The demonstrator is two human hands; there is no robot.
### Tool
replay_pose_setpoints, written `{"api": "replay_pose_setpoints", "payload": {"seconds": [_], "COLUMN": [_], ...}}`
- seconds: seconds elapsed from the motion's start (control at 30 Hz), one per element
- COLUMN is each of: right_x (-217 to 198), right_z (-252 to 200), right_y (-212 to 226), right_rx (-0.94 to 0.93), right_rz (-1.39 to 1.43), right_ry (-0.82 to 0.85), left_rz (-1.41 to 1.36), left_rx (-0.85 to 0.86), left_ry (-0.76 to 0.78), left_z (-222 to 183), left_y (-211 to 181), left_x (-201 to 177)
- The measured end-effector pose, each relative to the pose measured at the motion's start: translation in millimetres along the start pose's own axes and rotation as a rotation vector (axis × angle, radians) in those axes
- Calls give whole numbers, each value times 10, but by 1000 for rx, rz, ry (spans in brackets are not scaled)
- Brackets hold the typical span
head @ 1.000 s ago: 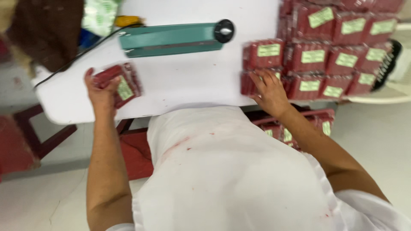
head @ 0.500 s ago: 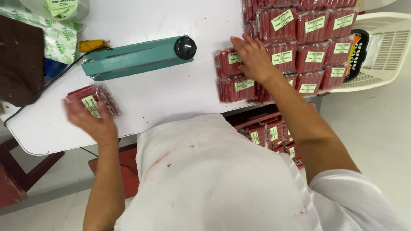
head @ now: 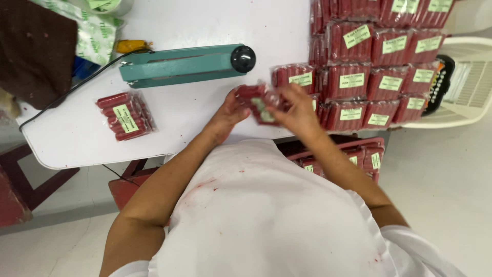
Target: The person seals small plastic packages containing red meat products using a tabletop heat sealer, then places the sealed items into a plastic crate.
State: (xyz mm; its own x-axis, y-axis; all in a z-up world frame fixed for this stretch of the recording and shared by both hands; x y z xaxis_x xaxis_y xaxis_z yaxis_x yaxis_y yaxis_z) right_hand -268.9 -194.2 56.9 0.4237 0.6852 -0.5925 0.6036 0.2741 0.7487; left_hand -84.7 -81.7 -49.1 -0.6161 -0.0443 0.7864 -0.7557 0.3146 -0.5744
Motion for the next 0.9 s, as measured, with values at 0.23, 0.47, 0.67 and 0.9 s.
{"api": "replay_pose_setpoints", "payload": {"seconds": [0.23, 0.47, 0.67, 0.9], "right_x": [196, 216, 38, -144], "right_z": [123, 365, 517, 531], "right_y": [548, 268, 439, 420], "right_rx": [11, -124, -306, -413], "right_rz": [439, 703, 466, -211], "right_ry": [108, 277, 451, 543], "left_rz": [-56, -130, -286, 95], "left_rx": [-12, -22, -124, -324], "left_ry": [-115, -101, -77, -130], "left_z": [-153, -426, -532, -514], "left_y": [-234, -538, -588, -582], "left_x": [-10, 37, 19, -183]}}
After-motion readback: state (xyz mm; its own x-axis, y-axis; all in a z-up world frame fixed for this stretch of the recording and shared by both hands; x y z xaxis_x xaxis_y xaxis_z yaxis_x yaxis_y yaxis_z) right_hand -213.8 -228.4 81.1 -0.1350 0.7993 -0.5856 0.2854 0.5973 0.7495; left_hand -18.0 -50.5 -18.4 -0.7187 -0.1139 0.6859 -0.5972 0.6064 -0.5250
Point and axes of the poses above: each hand's wrist, its own z-axis towards the middle knuckle, its own x-axis out of the palm, y = z × x, the point moved 1 cm from there along z, towards the middle knuckle, and after that the axes turned 14 degrees about y, right-handed, at the moved point
